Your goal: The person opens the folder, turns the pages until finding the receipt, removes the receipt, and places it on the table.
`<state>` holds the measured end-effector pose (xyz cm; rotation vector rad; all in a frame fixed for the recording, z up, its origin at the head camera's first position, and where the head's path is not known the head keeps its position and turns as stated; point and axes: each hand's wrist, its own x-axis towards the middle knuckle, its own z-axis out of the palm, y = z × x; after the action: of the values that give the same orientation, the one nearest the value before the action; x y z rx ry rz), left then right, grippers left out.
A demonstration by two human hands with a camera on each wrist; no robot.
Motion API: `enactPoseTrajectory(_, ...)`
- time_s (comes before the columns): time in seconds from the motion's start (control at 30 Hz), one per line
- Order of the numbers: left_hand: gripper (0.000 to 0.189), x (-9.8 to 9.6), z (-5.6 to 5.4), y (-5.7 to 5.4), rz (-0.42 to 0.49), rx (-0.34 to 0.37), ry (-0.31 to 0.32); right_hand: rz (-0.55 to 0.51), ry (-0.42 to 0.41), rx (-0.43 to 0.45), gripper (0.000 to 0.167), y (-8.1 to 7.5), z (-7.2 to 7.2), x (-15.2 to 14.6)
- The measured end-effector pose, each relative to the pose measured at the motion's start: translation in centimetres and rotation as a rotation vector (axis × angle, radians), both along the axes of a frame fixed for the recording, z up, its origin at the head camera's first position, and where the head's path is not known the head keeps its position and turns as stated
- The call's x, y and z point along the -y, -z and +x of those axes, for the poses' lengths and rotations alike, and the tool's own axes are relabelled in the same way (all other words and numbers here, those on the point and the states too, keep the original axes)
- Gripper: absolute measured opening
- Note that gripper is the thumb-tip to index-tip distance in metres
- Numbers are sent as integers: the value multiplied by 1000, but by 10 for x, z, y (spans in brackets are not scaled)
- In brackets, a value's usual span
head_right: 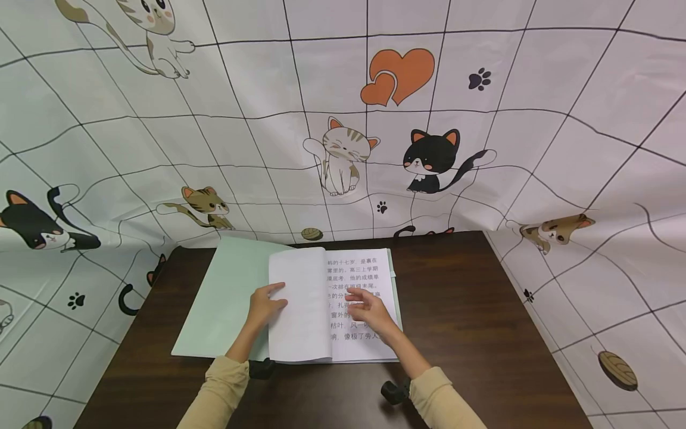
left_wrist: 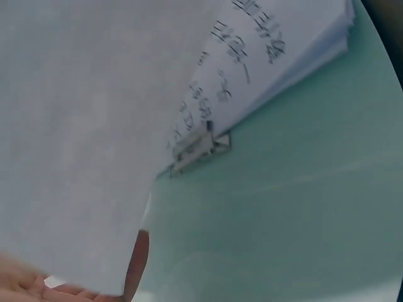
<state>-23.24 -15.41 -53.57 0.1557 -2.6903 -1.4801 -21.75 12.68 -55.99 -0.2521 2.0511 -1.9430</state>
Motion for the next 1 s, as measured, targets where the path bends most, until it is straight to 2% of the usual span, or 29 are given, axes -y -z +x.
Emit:
enactPoseTrajectory(0.17,53,9,-1,6,-63,25,16,-16,51,41,56,2,-3,-6)
enactPoseTrajectory(0.3,68,15,1,4,-117,98,69,-30,77,60,55,3,-4,-10)
enactPoseTrajectory(0.43,80,18,3,2,-208,163,110,-54,106,78,56,4,-7,-12)
enactPoseTrajectory(0.53,83,22,4,4,-250,177,124,-65,121,89,57,5,-9,-12)
enactPoseTrajectory(0.83,81,28,5,17,-195,163,68,-65,184,109,55,11,-17,-18)
enactPoseTrajectory(1.0,78,31,5,21,-207,151,32,-31,221,106,53,13,-23,-20)
